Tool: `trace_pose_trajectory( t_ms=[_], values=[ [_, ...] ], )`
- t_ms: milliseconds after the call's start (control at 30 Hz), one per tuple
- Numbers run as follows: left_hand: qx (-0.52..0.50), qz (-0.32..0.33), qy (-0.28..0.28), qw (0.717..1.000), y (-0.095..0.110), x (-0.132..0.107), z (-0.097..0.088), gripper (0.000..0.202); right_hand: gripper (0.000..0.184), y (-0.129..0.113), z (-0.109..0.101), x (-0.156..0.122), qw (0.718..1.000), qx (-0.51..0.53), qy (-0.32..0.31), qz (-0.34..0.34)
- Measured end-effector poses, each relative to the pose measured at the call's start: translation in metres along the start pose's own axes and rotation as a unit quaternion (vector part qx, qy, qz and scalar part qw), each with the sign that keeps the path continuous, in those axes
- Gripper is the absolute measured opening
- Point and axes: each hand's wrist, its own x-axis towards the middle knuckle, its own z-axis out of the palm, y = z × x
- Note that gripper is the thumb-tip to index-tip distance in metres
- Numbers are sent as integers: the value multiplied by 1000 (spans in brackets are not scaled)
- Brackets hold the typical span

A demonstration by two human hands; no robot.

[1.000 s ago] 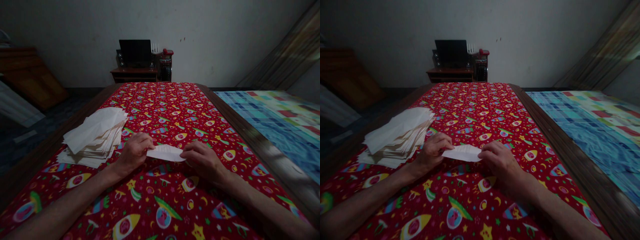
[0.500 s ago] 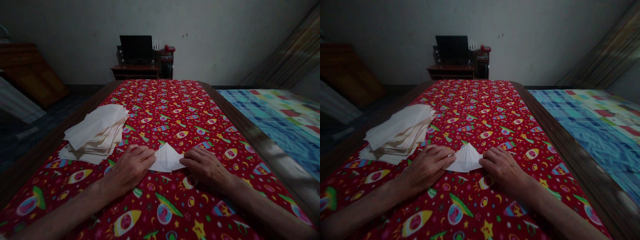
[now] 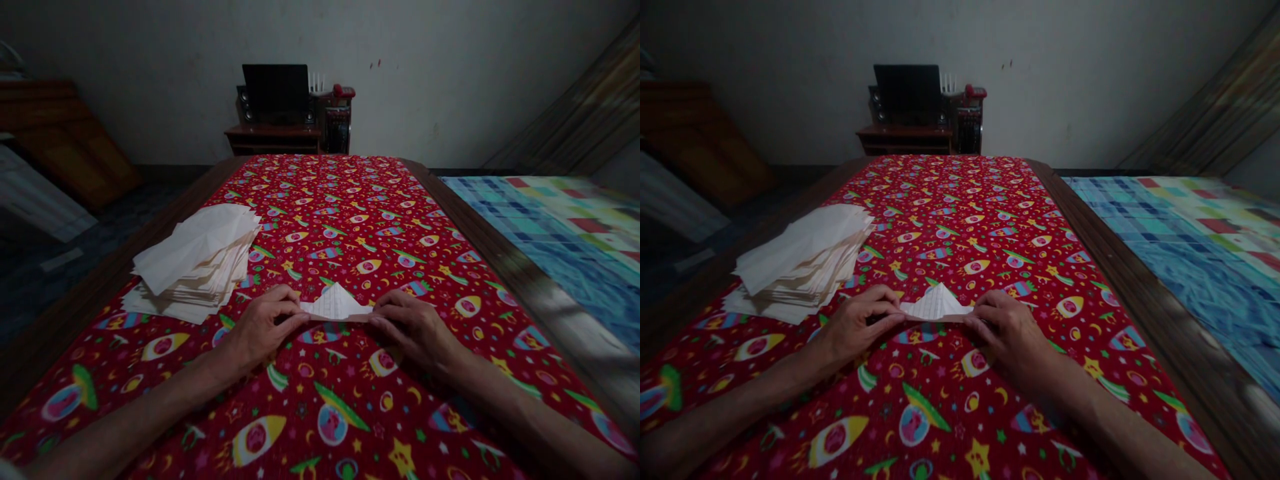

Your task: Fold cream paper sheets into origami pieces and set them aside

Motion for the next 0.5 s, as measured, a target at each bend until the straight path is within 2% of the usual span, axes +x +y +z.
trace_pose_trajectory(
  t_ms=[233,367,500],
  values=[
    [8,-70,-11,997,3,8,-2,24,28,-1,4,4,994,36,16,106],
    [8,-111,0,994,1,11,-2,25,29,-2,7,7,992,-3,17,122],
    [20,-111,-1,994,-1,13,-3,22,31,-2,8,7,992,-55,22,107]
  ],
)
